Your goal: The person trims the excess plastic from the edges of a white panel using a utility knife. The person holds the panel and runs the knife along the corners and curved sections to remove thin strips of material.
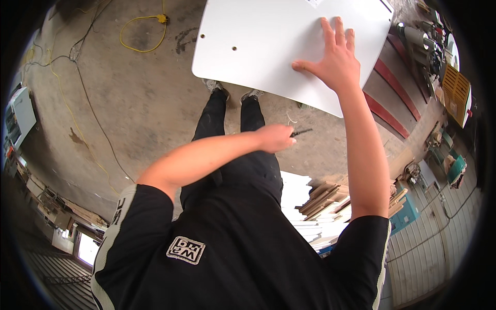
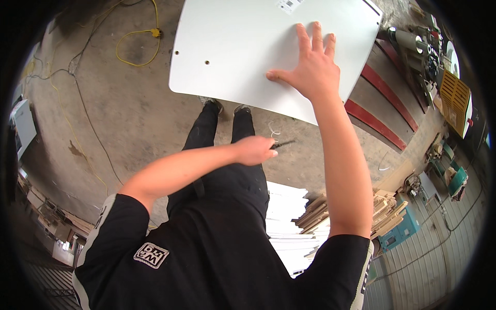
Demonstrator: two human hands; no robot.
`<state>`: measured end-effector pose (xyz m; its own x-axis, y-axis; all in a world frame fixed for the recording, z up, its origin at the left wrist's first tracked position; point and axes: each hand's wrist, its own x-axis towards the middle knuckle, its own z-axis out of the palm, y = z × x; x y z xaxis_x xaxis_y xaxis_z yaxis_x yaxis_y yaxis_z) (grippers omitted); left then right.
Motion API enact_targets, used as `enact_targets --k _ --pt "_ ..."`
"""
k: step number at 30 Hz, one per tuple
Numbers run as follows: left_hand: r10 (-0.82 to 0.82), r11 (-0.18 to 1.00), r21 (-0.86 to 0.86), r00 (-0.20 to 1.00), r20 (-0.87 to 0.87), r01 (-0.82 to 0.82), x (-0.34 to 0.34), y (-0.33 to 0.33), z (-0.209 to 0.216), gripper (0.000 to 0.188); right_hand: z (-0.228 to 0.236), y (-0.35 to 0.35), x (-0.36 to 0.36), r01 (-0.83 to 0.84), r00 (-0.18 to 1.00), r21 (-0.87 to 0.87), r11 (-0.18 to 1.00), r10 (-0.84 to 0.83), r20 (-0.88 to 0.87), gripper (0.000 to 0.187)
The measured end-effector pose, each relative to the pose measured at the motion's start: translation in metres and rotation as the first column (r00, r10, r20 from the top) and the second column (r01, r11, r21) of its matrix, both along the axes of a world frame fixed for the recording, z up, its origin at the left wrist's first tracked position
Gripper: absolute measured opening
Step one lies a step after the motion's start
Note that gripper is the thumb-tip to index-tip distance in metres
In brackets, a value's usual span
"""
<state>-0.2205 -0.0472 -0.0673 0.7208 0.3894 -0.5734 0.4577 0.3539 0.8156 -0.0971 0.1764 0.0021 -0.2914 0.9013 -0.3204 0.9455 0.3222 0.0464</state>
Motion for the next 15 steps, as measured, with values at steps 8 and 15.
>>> enact_targets --k 8,15 --pt "-0.124 0.959 0.193 0.916 -0.381 0.210 0.000 -0.052 -0.021 0.037 0.027 -0.001 -0.012 0.059 0.998 -0.124 0.991 -0.059 0.004 0.136" --pt "0.480 0.821 -0.247 0.856 -0.190 -0.515 -0.079 0.003 0.055 0.032 0.020 0.022 0.053 -0.140 0.987 -0.062 0.988 0.134 -0.087 0.122"
